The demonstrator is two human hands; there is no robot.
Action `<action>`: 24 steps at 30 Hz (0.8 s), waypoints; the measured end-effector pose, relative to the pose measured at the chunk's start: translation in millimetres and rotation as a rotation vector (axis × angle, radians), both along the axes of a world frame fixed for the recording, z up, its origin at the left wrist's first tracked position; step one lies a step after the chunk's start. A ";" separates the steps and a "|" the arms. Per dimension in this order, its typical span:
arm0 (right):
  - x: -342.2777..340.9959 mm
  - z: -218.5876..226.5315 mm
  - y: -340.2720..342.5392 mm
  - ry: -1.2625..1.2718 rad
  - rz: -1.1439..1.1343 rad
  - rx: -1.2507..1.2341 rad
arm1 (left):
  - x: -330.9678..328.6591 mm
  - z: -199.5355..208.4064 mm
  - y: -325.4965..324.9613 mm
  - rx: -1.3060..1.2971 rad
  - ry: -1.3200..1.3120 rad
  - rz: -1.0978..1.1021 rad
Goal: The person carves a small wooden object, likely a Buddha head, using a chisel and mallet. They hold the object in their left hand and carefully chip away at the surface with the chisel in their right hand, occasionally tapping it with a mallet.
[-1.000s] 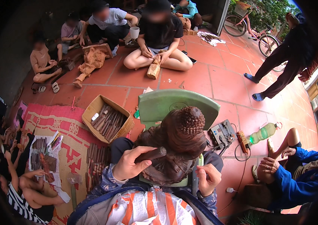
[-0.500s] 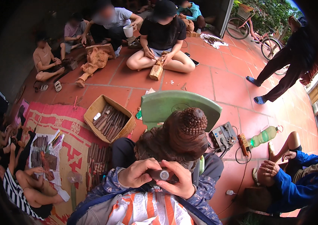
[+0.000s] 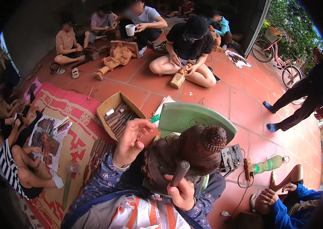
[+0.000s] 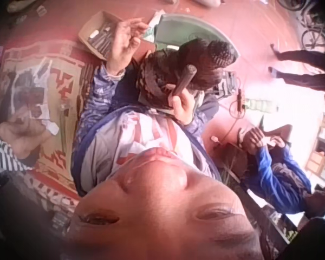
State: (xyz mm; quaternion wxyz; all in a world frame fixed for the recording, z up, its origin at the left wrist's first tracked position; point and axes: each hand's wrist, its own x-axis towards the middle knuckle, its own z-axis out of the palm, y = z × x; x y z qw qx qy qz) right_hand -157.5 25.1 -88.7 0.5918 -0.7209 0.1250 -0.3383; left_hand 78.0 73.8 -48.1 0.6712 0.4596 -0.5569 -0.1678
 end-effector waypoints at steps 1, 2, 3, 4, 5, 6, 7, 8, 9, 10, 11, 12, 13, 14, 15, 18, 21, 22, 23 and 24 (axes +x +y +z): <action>2.6 2.5 0.3 -0.007 0.019 0.035 | 18.2 6.5 0.5 0.033 0.033 0.080; 4.3 3.6 -0.2 -0.008 0.029 0.052 | 38.0 5.4 -2.4 0.044 0.091 0.115; 4.3 5.3 -0.8 -0.003 0.031 0.066 | 59.3 0.4 -8.8 0.053 0.154 0.142; 5.7 5.9 -1.2 -0.005 0.040 0.085 | 82.4 -2.4 -13.1 0.083 0.155 0.199; 4.7 5.1 -0.5 -0.016 0.031 0.124 | 104.6 -10.0 -19.7 0.117 0.166 0.247; 4.1 5.0 0.4 -0.033 0.029 0.162 | 126.9 -14.1 -23.2 0.166 0.200 0.286; 3.9 4.5 1.3 -0.050 0.027 0.201 | 150.5 -19.7 -26.4 0.215 0.234 0.325; 4.3 2.9 1.6 -0.042 0.032 0.209 | 177.6 -32.9 -29.4 0.290 0.253 0.395; 5.2 1.7 -0.5 -0.039 0.039 0.211 | 197.4 -40.6 -30.4 0.339 0.215 0.476; 5.2 0.8 -1.3 -0.033 0.044 0.214 | 215.7 -46.6 -30.3 0.371 0.229 0.527; 3.7 -2.8 -2.4 -0.028 0.041 0.196 | 230.3 -50.3 -32.2 0.403 0.245 0.574; 2.7 -8.0 -3.1 -0.025 0.039 0.177 | 244.2 -54.3 -33.4 0.399 0.257 0.611; 2.4 -8.1 -3.4 -0.015 0.028 0.156 | 253.8 -58.5 -37.3 0.394 0.276 0.638; 4.5 -4.1 -0.1 -0.055 -0.004 0.183 | 264.1 -62.1 -40.9 0.389 0.294 0.665; 5.1 -3.4 -1.1 -0.059 -0.029 0.169 | 274.5 -66.9 -43.5 0.404 0.297 0.693; 12.9 -0.5 -2.6 -0.060 -0.079 0.054 | 307.4 -80.8 -43.5 0.477 0.276 0.791; 16.3 4.7 -0.8 -0.078 -0.101 0.145 | 333.9 -100.1 -45.7 0.504 0.281 0.830; 15.9 0.4 -1.2 -0.079 -0.123 0.115 | 341.7 -107.2 -47.9 0.501 0.279 0.833; 17.2 -2.3 -2.3 -0.077 -0.132 0.090 | 350.8 -114.4 -51.1 0.494 0.279 0.837; 18.6 -3.9 -3.8 -0.076 -0.140 0.065 | 359.2 -122.0 -54.6 0.487 0.278 0.840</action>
